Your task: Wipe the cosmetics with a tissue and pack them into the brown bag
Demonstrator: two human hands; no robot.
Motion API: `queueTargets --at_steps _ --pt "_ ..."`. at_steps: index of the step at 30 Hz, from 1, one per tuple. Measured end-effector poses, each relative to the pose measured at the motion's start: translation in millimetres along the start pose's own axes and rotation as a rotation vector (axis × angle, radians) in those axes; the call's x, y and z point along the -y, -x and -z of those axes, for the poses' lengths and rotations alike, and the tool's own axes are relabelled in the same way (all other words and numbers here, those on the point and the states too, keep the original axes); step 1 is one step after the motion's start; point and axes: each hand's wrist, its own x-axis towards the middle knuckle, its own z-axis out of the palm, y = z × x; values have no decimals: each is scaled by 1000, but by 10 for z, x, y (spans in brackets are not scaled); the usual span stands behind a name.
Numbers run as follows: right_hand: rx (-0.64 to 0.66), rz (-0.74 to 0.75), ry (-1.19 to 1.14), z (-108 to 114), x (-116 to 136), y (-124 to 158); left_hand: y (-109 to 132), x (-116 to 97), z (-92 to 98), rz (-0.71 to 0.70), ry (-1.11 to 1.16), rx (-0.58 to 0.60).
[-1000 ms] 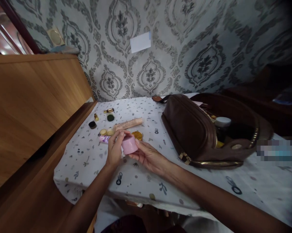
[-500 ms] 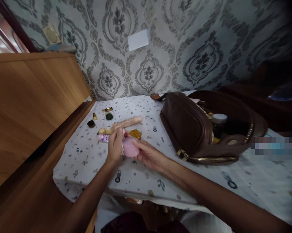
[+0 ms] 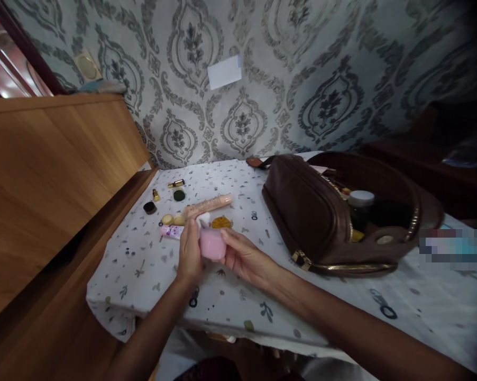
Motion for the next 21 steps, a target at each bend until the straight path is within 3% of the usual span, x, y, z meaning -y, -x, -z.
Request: queueTargets --at_steps 6,15,21 --pt "-64 31 -99 32 82 -29 177 -40 60 -35 -84 60" --pt "-50 -33 -167 -14 90 15 270 47 246 -541 -507 147" --pt "5 -36 -70 -65 72 92 248 -31 260 -559 -486 261"
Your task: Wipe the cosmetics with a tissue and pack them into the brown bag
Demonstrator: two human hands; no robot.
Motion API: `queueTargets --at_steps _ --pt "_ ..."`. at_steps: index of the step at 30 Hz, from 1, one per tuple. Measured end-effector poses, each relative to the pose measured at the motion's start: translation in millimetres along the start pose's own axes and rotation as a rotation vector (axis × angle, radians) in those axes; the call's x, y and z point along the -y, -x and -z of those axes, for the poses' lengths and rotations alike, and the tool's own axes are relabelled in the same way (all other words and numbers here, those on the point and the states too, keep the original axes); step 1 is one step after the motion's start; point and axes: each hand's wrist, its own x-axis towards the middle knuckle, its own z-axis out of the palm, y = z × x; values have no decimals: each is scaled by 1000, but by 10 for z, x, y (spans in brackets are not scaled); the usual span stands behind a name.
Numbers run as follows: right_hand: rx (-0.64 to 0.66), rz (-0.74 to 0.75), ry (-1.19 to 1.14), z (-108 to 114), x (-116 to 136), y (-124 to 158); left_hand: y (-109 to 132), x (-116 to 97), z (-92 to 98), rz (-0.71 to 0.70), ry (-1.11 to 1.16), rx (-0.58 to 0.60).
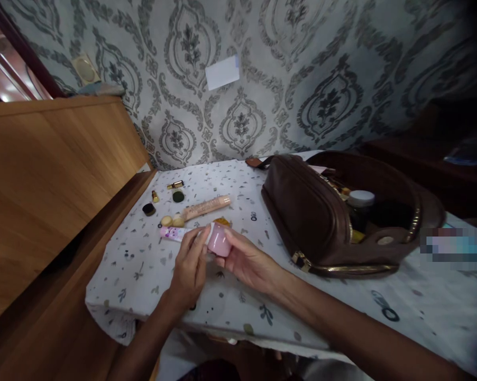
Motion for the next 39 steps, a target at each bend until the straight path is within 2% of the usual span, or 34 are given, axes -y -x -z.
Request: queueTargets --at_steps 7,13,17,23,27,32,39 --pt "24 -25 -10 57 20 -27 -49 -47 -20 81 107 43" --pt "119 -121 74 56 26 -10 -32 2 -41 115 43 -18" --pt "77 -108 160 16 11 10 -29 -5 13 65 -44 -71" --pt "-41 34 181 0 9 -10 -62 -29 70 -38 -136 -74" --pt "4 84 180 21 11 -44 -88 -21 74 33 -94 -66" --pt "55 47 192 0 4 -28 -89 -20 41 157 9 -20" --pt "90 11 257 74 -103 -42 -94 8 -12 236 -4 -79"
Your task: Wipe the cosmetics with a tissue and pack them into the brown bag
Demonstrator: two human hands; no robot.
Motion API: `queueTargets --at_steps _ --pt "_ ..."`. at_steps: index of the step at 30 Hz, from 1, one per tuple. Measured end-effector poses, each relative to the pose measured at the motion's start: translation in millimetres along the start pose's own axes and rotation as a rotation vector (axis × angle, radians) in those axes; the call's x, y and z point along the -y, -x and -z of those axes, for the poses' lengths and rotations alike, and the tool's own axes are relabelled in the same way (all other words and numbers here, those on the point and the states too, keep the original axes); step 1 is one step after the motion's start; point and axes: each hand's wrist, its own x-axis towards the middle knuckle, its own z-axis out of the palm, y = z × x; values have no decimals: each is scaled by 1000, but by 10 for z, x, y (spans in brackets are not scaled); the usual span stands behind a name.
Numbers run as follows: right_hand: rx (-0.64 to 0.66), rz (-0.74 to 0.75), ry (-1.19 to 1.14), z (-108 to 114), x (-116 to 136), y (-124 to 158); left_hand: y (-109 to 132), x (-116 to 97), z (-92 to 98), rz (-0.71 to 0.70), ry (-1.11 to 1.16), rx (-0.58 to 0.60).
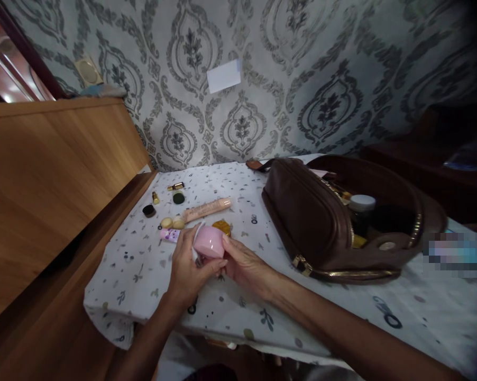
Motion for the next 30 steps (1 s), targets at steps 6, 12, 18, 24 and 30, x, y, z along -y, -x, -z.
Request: queueTargets --at_steps 6,12,18,24,30 --pt "0 32 42 -33 47 5 -21 -54 58 -13 -95 66" --pt "-11 102 8 -39 114 -11 -35 -158 79 120 -50 72" --pt "-17 97 43 -2 137 1 -144 -175 239 81 25 247" --pt "39 84 124 40 155 6 -261 -223 423 32 4 426" --pt "-10 143 221 33 197 21 -269 -204 463 99 53 444"
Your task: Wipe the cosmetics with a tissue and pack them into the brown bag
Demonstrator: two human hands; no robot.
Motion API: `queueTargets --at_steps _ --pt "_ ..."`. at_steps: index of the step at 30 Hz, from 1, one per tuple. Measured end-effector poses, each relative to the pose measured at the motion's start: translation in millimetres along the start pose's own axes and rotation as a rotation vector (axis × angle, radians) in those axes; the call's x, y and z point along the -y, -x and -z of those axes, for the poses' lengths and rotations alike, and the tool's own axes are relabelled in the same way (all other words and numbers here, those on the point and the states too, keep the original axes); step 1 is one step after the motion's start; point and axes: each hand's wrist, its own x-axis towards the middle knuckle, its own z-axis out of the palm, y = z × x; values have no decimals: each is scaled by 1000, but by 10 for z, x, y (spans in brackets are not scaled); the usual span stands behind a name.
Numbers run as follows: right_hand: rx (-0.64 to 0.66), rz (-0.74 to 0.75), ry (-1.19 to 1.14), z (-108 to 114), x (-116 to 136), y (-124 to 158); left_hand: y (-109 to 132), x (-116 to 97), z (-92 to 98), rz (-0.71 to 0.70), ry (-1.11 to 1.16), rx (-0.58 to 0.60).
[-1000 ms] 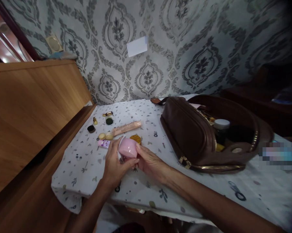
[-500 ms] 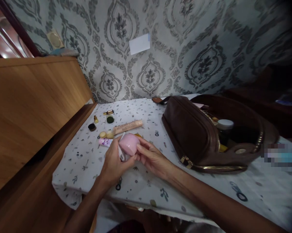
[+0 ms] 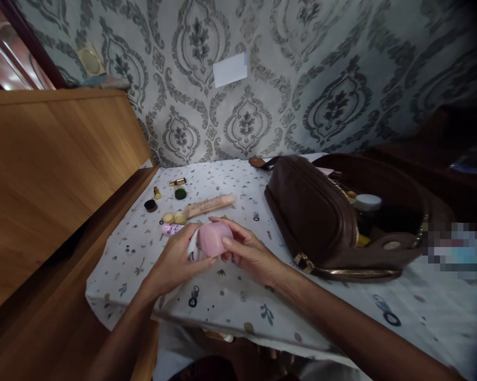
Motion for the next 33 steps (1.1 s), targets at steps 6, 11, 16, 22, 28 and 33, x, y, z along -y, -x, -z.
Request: queueTargets --at_steps 6,11,16,22,28,33 --pt "-78 89 89 5 5 -39 11 12 -48 58 154 -42" --pt "-110 127 126 -9 -4 -37 18 -7 -122 156 281 -48" --pt "-131 174 241 -29 -27 -13 37 72 -212 238 412 -22" --pt "-156 247 294 -27 -35 -20 63 109 -333 376 738 25" --pt "-165 217 276 -18 -25 -22 61 25 -359 540 946 82" --pt "-131 250 370 0 10 -2 105 65 -360 692 981 31"
